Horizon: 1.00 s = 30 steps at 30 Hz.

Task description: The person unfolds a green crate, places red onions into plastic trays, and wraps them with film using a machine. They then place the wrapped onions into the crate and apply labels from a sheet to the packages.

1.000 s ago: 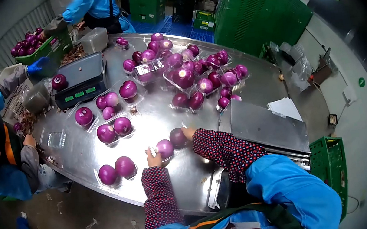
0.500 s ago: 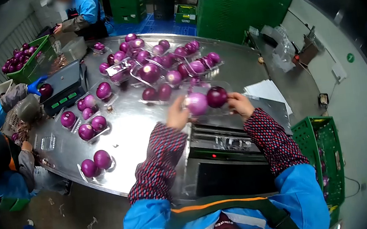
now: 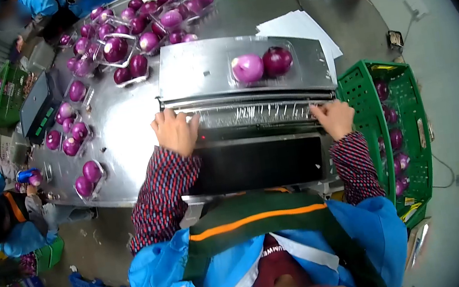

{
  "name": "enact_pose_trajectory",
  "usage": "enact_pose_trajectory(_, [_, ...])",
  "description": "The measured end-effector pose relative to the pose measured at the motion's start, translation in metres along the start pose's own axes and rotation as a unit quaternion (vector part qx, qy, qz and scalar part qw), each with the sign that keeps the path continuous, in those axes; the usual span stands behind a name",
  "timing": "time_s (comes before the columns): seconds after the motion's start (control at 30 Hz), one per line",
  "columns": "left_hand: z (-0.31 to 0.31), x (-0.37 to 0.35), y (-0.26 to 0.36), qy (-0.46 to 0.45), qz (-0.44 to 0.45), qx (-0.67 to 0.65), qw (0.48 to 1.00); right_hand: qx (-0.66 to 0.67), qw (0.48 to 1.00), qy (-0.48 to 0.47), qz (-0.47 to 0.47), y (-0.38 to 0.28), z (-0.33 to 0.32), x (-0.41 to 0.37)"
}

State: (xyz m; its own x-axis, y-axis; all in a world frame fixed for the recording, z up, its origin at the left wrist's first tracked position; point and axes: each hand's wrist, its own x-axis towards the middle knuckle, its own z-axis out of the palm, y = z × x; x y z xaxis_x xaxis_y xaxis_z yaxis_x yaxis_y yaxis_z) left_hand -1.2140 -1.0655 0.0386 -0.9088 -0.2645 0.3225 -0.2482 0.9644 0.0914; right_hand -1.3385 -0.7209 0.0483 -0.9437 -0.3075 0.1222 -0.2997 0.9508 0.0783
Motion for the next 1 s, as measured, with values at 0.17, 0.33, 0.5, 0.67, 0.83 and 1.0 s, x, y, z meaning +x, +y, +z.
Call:
enact_pose_trajectory(0.17, [0.034,0.020,0.021,-0.138,-0.026,-0.096,0.985,0.273,0.960,-0.050,-0.036,-0.015,0.032,0.019])
enact_pose_trajectory(0.33, [-0.028,-0.016,-0.025,-0.343,-0.241,-0.549,0.724,0.806,0.385,-0.378,0.245,0.030,-0.014,-0.034])
enact_pose_trajectory(0.5, [-0.100,-0.001,0.019,-0.254,0.081,-0.885,0.383,0.931,-0.034,-0.328,-0.158,0.049,-0.080,-0.015])
enact_pose_trajectory(0.67, [-0.026,0.196,0.029,-0.021,0.042,-0.898,0.437,0.951,0.296,0.044,0.074,-0.037,-0.128,0.164])
enact_pose_trajectory(0.83, [0.134,0.214,0.041,-0.141,0.172,-0.330,0.917,0.333,0.896,-0.033,-0.291,-0.040,0.063,0.226])
enact_pose_trajectory(1.0, [0.090,0.171,0.027,-0.369,0.082,-0.690,0.617,0.736,0.581,-0.346,-0.023,-0.033,0.015,0.180])
